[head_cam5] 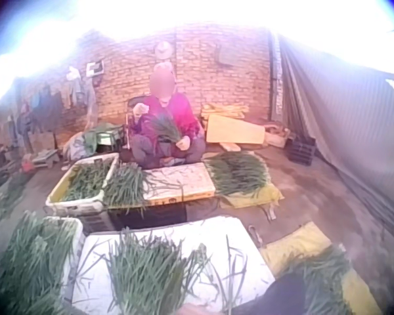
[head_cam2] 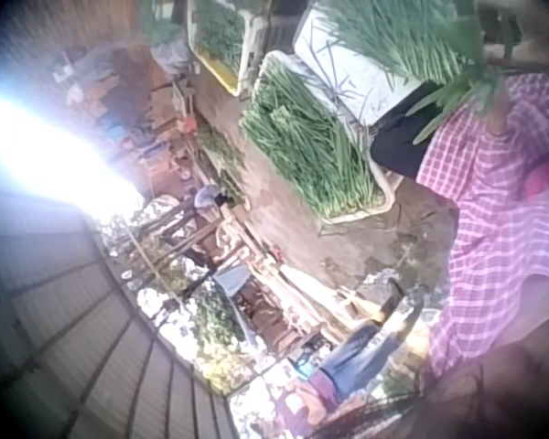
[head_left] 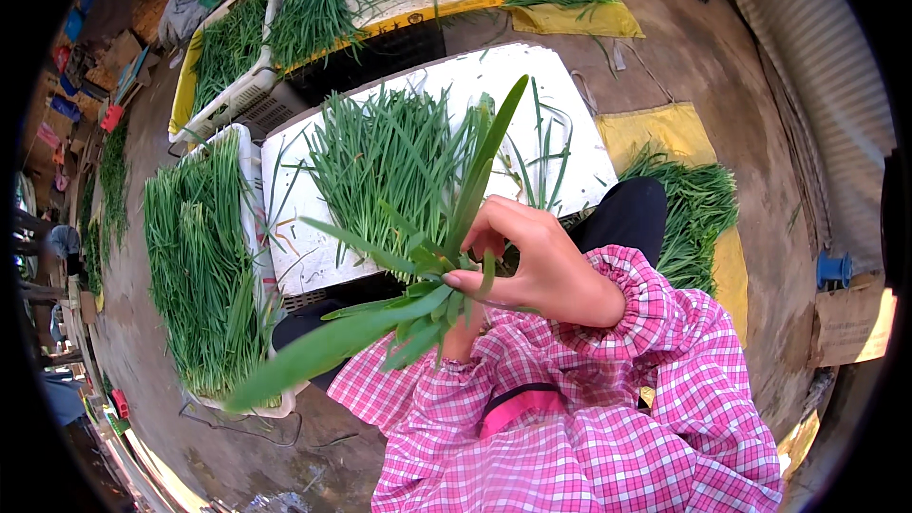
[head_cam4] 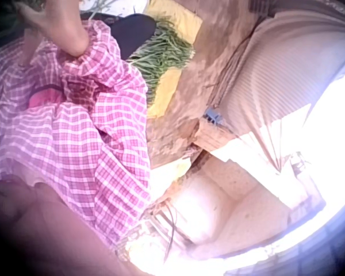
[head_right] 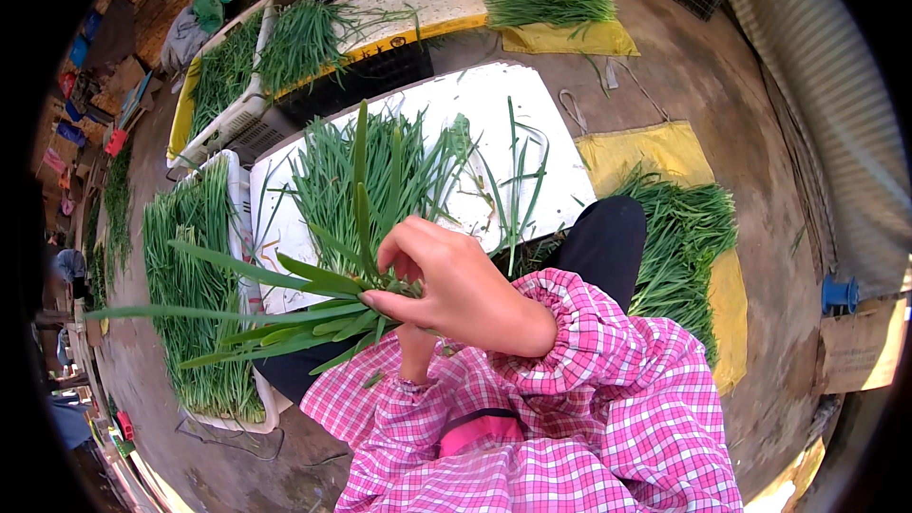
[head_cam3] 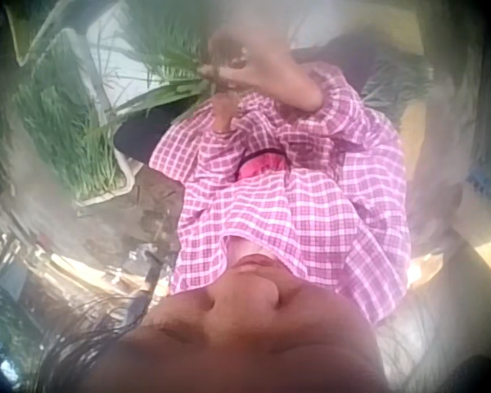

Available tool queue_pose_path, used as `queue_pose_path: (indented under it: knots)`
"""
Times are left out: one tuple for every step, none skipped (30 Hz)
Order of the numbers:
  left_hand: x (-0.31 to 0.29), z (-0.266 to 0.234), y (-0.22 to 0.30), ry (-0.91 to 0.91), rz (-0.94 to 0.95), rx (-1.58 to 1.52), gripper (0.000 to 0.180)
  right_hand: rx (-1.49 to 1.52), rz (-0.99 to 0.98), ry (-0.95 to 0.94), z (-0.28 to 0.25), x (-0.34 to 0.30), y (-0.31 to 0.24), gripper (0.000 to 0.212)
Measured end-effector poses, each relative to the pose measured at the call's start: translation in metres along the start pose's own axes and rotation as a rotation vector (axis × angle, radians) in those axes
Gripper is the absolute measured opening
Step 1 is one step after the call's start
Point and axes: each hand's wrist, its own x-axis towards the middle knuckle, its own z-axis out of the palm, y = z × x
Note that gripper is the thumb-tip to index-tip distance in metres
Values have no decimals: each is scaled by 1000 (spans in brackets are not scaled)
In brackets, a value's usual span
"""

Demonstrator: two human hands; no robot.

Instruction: The person sorts through bunches of green onions by hand, removing individual damaged or yellowed leaves and organizing them into clean bundles on a table.

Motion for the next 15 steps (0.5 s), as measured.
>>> queue_pose_path:
  knots:
    - [0, 0, 0, 5, -3, 1, 15, 22, 12, -10, 1, -1, -1, 18]
    - [-1, 1, 0, 6, -8, 1, 15, 44, 24, -20, 2, -2, -2, 18]
    - [-1, 0, 0, 7, -14, -2, 15, 44, 21, -30, 2, -3, -2, 18]
    - [-2, 0, 0, 4, -15, -4, 16, 45, 19, -39, 3, -4, -1, 18]
    - [-1, 0, 0, 3, -20, -2, 16, 45, 16, -49, 3, -4, -1, 17]
    - [0, 0, 0, 1, -22, -1, 16, 52, 20, -51, 4, -5, -1, 17]
    - [0, 0, -1, 0, -24, 0, 16, 58, 25, -52, 4, -5, -1, 16]
    - [0, 1, -2, -2, -26, 0, 17, 64, 30, -53, 4, -6, -1, 15]
    - [-1, 1, -3, -4, -25, 0, 17, 69, 24, -55, 4, -6, -1, 15]
    - [-1, 1, -4, -6, -30, -1, 17, 72, 18, -57, 4, -6, 1, 14]
    - [-1, 2, -5, -9, -36, -3, 17, 76, 12, -59, 3, -7, 1, 13]
    - [-1, 0, -6, -2, -44, 0, 18, 70, 1, -58, 4, -6, -1, 12]
    - [-1, -2, -6, 7, -51, 5, 18, 65, -9, -58, 3, -6, -3, 11]
    - [-1, -6, -5, 16, -62, 8, 18, 60, -20, -59, 3, -5, -5, 10]
    - [0, -5, -7, 10, -74, 1, 18, 27, -62, -39, 1, -6, 0, 10]
